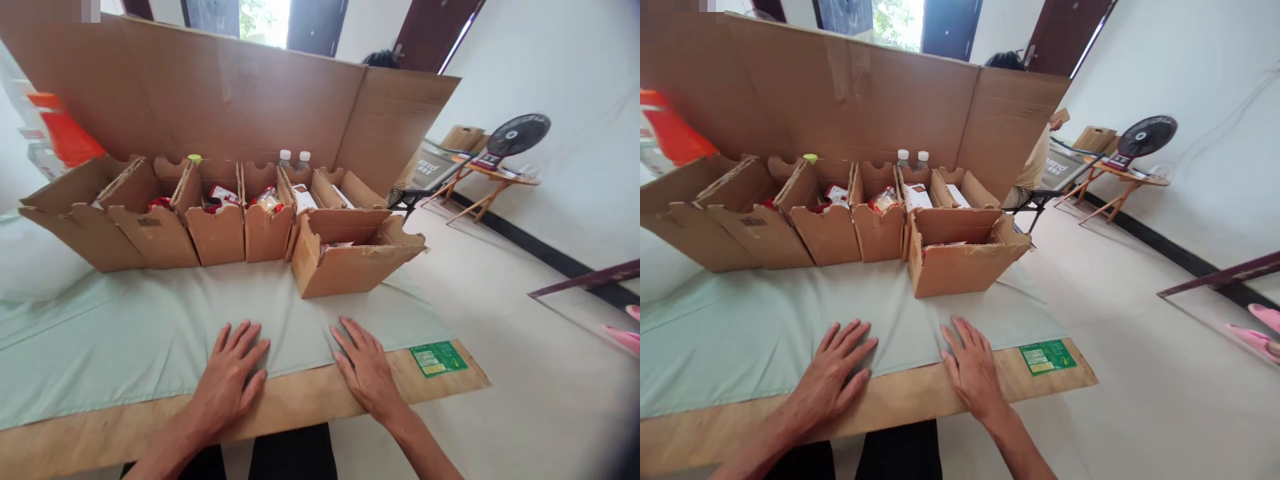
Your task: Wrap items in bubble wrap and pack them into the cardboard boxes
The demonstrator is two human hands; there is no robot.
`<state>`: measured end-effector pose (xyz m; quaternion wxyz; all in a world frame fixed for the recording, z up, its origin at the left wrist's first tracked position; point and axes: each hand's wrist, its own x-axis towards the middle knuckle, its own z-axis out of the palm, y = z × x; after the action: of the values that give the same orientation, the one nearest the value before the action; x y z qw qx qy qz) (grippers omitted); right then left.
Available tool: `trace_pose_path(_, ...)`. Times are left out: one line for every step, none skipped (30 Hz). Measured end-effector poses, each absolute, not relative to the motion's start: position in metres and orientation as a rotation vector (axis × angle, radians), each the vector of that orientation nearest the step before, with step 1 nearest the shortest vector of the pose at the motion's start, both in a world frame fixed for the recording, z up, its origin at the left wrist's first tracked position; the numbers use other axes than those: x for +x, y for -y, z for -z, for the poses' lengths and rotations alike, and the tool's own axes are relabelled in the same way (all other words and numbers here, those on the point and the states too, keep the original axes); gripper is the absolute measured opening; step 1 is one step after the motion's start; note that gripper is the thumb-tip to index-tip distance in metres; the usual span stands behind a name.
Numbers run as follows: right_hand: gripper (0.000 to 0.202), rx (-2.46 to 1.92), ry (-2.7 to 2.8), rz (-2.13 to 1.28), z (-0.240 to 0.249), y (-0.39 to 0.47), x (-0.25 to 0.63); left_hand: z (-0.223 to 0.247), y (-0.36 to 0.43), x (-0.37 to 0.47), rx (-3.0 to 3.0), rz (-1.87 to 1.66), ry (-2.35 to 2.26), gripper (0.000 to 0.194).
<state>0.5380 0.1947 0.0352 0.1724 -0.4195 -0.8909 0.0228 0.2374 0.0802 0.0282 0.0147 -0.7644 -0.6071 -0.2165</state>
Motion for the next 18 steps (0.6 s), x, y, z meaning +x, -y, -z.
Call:
trace_pose_path(0.040,-1.147,2.560,-0.065,-0.039,-0.185,0.538,-0.028,-0.070,0.241,-2.382,0.638,1.900,0.051)
trace_pose_path(0.038,-1.098,2.591,-0.093,-0.044,-0.176,0.538,-0.029,-0.060,0.245,-2.393,0.609,1.915,0.053)
trace_pose_path(0.034,-1.045,2.622,-0.141,-0.050,-0.170,0.536,-0.030,-0.051,0.249,-2.405,0.589,1.942,0.055)
trace_pose_path(0.032,-0.988,2.650,-0.192,-0.055,-0.167,0.532,-0.032,-0.044,0.252,-2.414,0.578,1.981,0.056)
trace_pose_path(0.030,-0.922,2.673,-0.234,-0.061,-0.168,0.525,-0.036,-0.039,0.256,-2.421,0.574,2.027,0.056)
trace_pose_path(0.031,-0.848,2.690,-0.260,-0.064,-0.174,0.513,-0.040,-0.036,0.258,-2.425,0.575,2.075,0.056)
trace_pose_path(0.033,-0.776,2.698,-0.270,-0.067,-0.184,0.498,-0.045,-0.035,0.260,-2.430,0.582,2.117,0.056)
trace_pose_path(0.036,-0.714,2.696,-0.266,-0.067,-0.196,0.478,-0.050,-0.035,0.260,-2.438,0.593,2.146,0.057)
trace_pose_path(0.041,-0.675,2.689,-0.256,-0.065,-0.209,0.455,-0.055,-0.035,0.260,-2.447,0.606,2.160,0.058)
trace_pose_path(0.045,-0.661,2.682,-0.244,-0.061,-0.222,0.430,-0.058,-0.035,0.258,-2.455,0.616,2.161,0.058)
trace_pose_path(0.047,-0.670,2.676,-0.226,-0.055,-0.232,0.405,-0.060,-0.034,0.256,-2.455,0.624,2.154,0.059)
trace_pose_path(0.049,-0.691,2.670,-0.200,-0.048,-0.238,0.382,-0.059,-0.033,0.255,-2.446,0.629,2.142,0.058)
trace_pose_path(0.049,-0.701,2.665,-0.169,-0.041,-0.241,0.362,-0.056,-0.030,0.254,-2.430,0.635,2.124,0.058)
trace_pose_path(0.049,-0.680,2.670,-0.142,-0.034,-0.239,0.348,-0.050,-0.028,0.253,-2.412,0.641,2.094,0.058)
trace_pose_path(0.048,-0.620,2.682,-0.125,-0.028,-0.235,0.338,-0.042,-0.025,0.254,-2.394,0.646,2.054,0.057)
trace_pose_path(0.047,-0.526,2.702,-0.125,-0.024,-0.228,0.334,-0.033,-0.022,0.254,-2.378,0.657,2.006,0.052)
trace_pose_path(0.046,-0.412,2.724,-0.146,-0.021,-0.219,0.333,-0.025,-0.019,0.254,-2.374,0.677,1.959,0.043)
trace_pose_path(0.046,-0.290,2.747,-0.194,-0.021,-0.210,0.333,-0.019,-0.016,0.253,-2.391,0.713,1.928,0.031)
